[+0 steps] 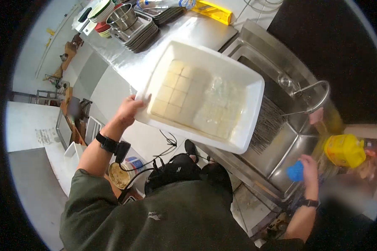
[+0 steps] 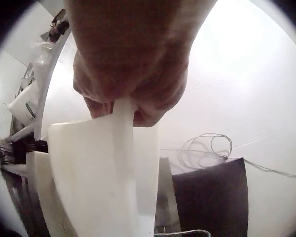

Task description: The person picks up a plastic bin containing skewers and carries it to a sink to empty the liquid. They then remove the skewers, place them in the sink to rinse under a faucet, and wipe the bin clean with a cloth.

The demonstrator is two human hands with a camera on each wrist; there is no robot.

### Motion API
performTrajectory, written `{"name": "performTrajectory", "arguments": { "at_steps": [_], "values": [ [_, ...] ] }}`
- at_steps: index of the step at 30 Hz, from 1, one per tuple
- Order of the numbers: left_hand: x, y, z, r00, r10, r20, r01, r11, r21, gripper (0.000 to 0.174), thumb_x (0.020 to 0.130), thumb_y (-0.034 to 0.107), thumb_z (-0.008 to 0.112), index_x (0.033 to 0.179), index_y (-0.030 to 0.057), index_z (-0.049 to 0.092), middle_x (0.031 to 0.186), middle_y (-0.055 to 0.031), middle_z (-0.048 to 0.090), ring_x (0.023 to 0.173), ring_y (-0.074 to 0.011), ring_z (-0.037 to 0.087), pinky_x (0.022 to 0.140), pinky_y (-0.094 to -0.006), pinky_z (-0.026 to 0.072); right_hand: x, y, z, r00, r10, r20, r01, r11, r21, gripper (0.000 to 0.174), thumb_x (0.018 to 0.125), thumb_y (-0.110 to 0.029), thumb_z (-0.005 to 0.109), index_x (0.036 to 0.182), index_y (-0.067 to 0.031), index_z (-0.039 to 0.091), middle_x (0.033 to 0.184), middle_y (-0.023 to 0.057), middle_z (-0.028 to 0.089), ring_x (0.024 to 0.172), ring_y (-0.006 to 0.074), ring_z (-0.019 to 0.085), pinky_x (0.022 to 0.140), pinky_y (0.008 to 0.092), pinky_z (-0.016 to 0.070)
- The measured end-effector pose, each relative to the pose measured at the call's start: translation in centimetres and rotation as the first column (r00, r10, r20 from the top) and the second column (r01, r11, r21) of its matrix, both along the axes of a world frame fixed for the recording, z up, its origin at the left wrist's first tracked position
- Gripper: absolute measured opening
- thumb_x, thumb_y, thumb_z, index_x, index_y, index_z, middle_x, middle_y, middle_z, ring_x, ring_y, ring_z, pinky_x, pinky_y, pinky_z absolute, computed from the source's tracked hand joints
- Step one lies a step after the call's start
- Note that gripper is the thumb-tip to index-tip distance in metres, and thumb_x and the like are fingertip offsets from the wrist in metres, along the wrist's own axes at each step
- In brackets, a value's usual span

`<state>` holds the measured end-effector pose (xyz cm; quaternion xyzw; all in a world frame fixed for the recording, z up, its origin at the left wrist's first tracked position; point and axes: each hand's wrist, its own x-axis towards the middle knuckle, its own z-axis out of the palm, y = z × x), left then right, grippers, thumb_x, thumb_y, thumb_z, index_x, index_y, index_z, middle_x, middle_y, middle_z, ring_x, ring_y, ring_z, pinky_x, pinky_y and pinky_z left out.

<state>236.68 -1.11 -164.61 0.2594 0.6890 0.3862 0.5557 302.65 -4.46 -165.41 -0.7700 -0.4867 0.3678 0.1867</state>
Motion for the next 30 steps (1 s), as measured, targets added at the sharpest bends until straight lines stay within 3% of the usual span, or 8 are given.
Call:
{"name": "performTrajectory", "arguments": {
  "at_steps": [9,15,17,19,24,25,29,30],
  "values": [
    [-4.7,1.4,-2.3,0.992,0.102,-0.071,-0.096,0.993,0.074,0.037,0.076,0.010,0.056,0.110,-0.0059,0.054,0.099,-0.0105,0.061,0.084,-0.0195,0.062,0.076,-0.0309,0.0505,7.0,13.9,-1.9,0.803,0.356,0.478,-0.357,0.930,-0.093,0.037,0.087,-0.021,0.051,0.119,-0.0012,0.051,0.105,0.0199,0.059,0.099,0.0331,0.056,0.089,0.0359,0.0420],
    [-4.4,1.4,-3.4,0.979,0.172,-0.104,-0.167,0.984,0.058,0.034,0.079,0.011,0.057,0.109,-0.0037,0.052,0.096,-0.0100,0.061,0.083,-0.0204,0.061,0.074,-0.0324,0.0509,7.2,22.7,-4.2,0.784,0.474,0.401,-0.480,0.872,-0.092,0.050,0.088,-0.021,0.049,0.134,-0.0078,0.037,0.121,0.0245,0.050,0.112,0.0377,0.049,0.093,0.0401,0.0397],
    [-4.6,1.1,-4.2,0.964,0.231,-0.132,-0.228,0.973,0.035,0.034,0.080,0.013,0.057,0.110,-0.0022,0.052,0.095,-0.0099,0.061,0.082,-0.0204,0.061,0.073,-0.0323,0.0508,8.6,24.8,-7.0,0.726,0.514,0.456,-0.666,0.691,0.282,0.055,0.087,-0.018,0.048,0.139,-0.0163,0.030,0.125,0.0257,0.047,0.114,0.0397,0.047,0.094,0.0415,0.0393],
    [-4.8,0.6,-4.4,0.957,0.248,-0.148,-0.246,0.969,0.033,0.033,0.081,0.014,0.057,0.110,-0.0018,0.052,0.094,-0.0098,0.061,0.082,-0.0203,0.061,0.073,-0.0323,0.0508,9.2,26.2,-8.4,0.687,0.546,0.480,-0.671,0.730,0.130,0.056,0.087,-0.016,0.047,0.140,-0.0192,0.030,0.124,0.0258,0.047,0.112,0.0403,0.049,0.093,0.0422,0.0401],
    [-3.9,0.5,-4.6,0.944,0.284,-0.168,-0.280,0.959,0.048,0.033,0.082,0.015,0.058,0.110,-0.0011,0.052,0.093,-0.0091,0.060,0.081,-0.0195,0.061,0.073,-0.0320,0.0505,7.0,25.8,-6.3,0.666,0.558,0.496,-0.636,0.771,-0.014,0.057,0.086,-0.013,0.045,0.140,-0.0220,0.030,0.120,0.0250,0.051,0.106,0.0398,0.053,0.089,0.0439,0.0424],
    [-4.3,0.5,-4.9,0.948,0.268,-0.175,-0.263,0.964,0.052,0.033,0.082,0.015,0.059,0.110,-0.0011,0.052,0.094,-0.0089,0.061,0.081,-0.0190,0.061,0.073,-0.0317,0.0503,5.9,25.2,-5.4,0.756,0.510,0.410,-0.568,0.823,0.023,0.044,0.086,-0.009,0.049,0.130,-0.0099,0.045,0.122,0.0191,0.052,0.114,0.0299,0.049,0.097,0.0369,0.0371],
    [-4.3,0.4,-5.0,0.950,0.268,-0.160,-0.265,0.963,0.042,0.033,0.083,0.015,0.058,0.111,-0.0010,0.052,0.095,-0.0089,0.061,0.082,-0.0189,0.061,0.074,-0.0316,0.0502,4.3,23.8,-4.7,0.885,0.407,0.225,-0.383,0.912,-0.143,0.033,0.086,-0.012,0.051,0.119,-0.0094,0.056,0.115,0.0181,0.057,0.108,0.0310,0.052,0.094,0.0379,0.0385],
    [-3.9,0.5,-4.7,0.952,0.265,-0.152,-0.262,0.964,0.044,0.033,0.083,0.016,0.058,0.111,-0.0009,0.052,0.095,-0.0090,0.061,0.082,-0.0188,0.061,0.074,-0.0315,0.0501,3.9,22.9,-4.4,0.687,0.525,0.502,-0.547,0.829,-0.120,0.029,0.086,-0.014,0.052,0.113,-0.0094,0.059,0.111,0.0170,0.058,0.105,0.0312,0.052,0.093,0.0385,0.0388]
  ]
}}
